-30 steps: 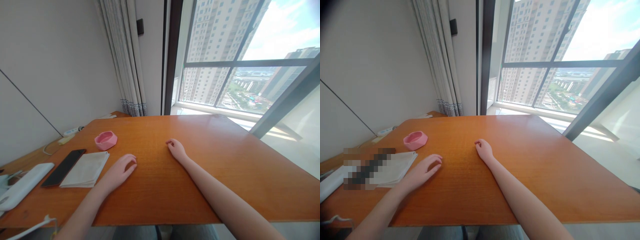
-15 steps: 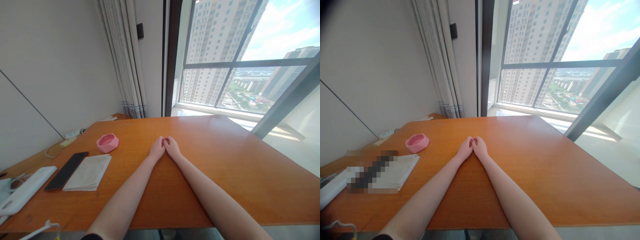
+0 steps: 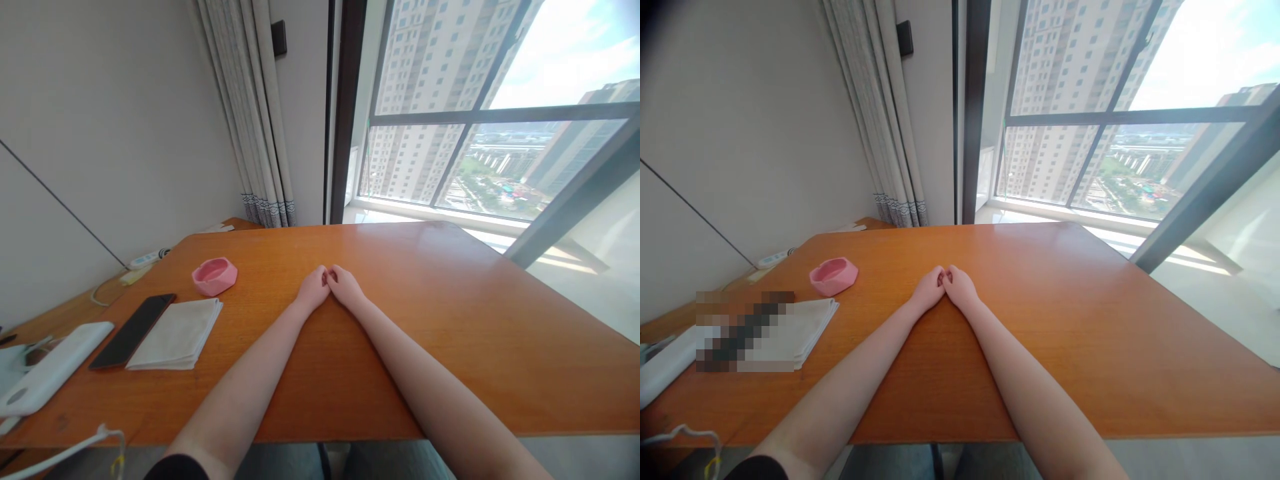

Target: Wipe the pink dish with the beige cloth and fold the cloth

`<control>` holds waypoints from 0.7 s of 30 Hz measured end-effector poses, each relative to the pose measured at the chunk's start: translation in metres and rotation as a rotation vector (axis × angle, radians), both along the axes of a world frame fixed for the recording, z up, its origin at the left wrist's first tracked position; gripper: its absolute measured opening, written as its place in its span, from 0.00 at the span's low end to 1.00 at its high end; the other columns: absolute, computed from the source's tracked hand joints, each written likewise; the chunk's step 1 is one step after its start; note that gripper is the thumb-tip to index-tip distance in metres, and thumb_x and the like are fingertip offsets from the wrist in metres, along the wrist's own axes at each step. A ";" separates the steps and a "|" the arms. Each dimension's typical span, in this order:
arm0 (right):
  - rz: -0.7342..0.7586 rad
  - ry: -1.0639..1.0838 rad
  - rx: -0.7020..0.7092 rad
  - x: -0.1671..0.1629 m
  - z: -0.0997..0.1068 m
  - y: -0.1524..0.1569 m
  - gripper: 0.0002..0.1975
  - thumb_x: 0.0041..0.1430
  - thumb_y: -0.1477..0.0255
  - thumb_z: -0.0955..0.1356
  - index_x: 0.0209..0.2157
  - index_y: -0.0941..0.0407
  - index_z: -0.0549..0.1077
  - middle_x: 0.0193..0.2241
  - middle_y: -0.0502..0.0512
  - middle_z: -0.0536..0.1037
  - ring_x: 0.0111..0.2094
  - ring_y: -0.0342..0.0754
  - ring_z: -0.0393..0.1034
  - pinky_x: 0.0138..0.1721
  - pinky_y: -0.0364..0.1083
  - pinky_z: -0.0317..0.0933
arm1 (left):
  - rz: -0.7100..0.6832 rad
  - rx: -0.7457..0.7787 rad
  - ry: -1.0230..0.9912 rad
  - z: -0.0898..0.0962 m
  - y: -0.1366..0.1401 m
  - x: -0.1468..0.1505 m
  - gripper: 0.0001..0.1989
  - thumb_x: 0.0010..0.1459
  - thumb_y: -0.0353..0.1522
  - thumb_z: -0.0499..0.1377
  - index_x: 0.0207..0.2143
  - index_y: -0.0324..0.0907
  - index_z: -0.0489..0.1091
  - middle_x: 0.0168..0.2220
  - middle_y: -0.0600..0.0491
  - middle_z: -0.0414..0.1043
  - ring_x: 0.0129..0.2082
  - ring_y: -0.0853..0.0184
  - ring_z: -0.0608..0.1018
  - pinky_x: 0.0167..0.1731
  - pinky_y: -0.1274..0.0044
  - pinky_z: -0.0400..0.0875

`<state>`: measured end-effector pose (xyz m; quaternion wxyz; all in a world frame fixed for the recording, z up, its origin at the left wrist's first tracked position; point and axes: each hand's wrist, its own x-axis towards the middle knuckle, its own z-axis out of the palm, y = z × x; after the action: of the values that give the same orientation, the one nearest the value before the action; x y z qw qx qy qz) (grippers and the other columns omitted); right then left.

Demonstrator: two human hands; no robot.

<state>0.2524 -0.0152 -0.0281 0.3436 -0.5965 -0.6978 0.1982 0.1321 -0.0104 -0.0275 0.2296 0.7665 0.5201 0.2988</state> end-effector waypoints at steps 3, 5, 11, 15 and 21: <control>0.001 -0.054 -0.029 0.003 0.002 0.000 0.05 0.56 0.73 0.61 0.28 0.55 0.67 0.27 0.52 0.73 0.30 0.45 0.64 0.31 0.42 0.53 | -0.019 0.008 0.031 0.002 -0.002 0.001 0.04 0.54 0.34 0.53 0.30 0.42 0.62 0.27 0.53 0.68 0.26 0.68 0.68 0.26 0.77 0.58; -0.010 -0.086 -0.033 0.004 0.002 -0.001 0.05 0.56 0.72 0.61 0.29 0.55 0.67 0.28 0.52 0.73 0.30 0.45 0.64 0.31 0.42 0.52 | -0.020 0.015 0.053 0.004 -0.003 0.002 0.04 0.54 0.33 0.53 0.31 0.42 0.63 0.28 0.52 0.69 0.27 0.67 0.69 0.27 0.76 0.58; -0.037 -0.138 -0.042 0.000 0.003 -0.003 0.06 0.59 0.72 0.60 0.31 0.55 0.67 0.30 0.54 0.74 0.31 0.46 0.65 0.30 0.42 0.51 | -0.011 0.015 0.056 0.007 -0.005 0.002 0.02 0.54 0.32 0.53 0.30 0.42 0.63 0.29 0.52 0.70 0.26 0.67 0.69 0.27 0.76 0.58; -0.037 -0.131 -0.045 0.000 0.004 -0.003 0.06 0.59 0.71 0.60 0.31 0.55 0.67 0.29 0.54 0.74 0.30 0.46 0.65 0.29 0.42 0.50 | -0.010 0.015 0.055 0.008 -0.006 0.002 0.02 0.54 0.31 0.53 0.30 0.42 0.62 0.27 0.53 0.69 0.25 0.69 0.68 0.26 0.77 0.58; -0.034 -0.136 -0.041 0.000 0.003 -0.003 0.07 0.59 0.71 0.60 0.32 0.55 0.67 0.30 0.55 0.74 0.31 0.47 0.66 0.30 0.43 0.51 | 0.000 0.005 0.057 0.008 -0.006 0.002 0.03 0.54 0.31 0.54 0.29 0.42 0.62 0.26 0.54 0.68 0.25 0.69 0.67 0.25 0.77 0.57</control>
<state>0.2527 -0.0182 -0.0247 0.2863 -0.6271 -0.7051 0.1659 0.1339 -0.0166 -0.0194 0.2128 0.7752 0.5257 0.2782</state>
